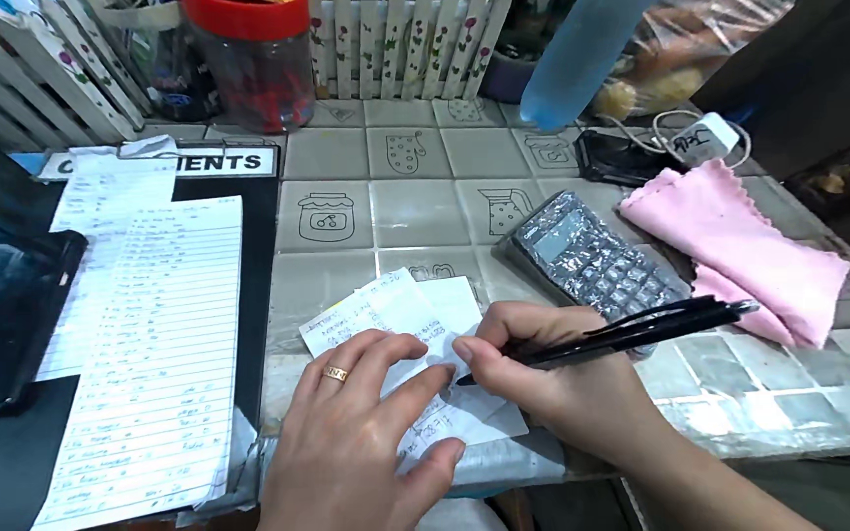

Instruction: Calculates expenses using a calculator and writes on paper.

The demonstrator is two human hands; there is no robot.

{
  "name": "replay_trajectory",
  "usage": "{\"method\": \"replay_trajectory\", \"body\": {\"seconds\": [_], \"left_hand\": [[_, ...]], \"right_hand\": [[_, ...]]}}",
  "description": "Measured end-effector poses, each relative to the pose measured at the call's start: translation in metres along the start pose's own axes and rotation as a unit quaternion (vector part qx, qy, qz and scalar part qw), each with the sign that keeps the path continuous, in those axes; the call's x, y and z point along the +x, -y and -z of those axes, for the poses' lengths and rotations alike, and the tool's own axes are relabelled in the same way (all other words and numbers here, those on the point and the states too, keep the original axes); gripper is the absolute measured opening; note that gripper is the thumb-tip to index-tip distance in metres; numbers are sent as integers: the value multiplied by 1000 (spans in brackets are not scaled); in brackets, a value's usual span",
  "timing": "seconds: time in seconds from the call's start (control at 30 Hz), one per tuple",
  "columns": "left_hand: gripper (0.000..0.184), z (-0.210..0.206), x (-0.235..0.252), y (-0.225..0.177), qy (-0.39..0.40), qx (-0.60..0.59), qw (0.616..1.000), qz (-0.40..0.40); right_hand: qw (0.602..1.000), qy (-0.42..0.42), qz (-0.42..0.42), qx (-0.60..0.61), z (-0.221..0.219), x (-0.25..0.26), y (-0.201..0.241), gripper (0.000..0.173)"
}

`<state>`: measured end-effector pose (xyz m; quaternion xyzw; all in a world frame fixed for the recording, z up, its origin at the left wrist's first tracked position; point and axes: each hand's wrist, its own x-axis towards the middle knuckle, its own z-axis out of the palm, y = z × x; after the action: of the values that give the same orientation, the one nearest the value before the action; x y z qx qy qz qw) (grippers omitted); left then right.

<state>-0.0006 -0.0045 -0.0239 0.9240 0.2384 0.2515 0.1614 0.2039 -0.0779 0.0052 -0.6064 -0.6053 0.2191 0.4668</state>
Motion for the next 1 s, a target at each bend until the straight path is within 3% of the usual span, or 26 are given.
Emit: {"method": "replay_trajectory", "body": {"seconds": [1.0], "left_hand": [[40, 2, 1, 0, -1, -7, 1000, 2]], "right_hand": [[999, -5, 9, -30, -1, 1, 2, 23]]}}
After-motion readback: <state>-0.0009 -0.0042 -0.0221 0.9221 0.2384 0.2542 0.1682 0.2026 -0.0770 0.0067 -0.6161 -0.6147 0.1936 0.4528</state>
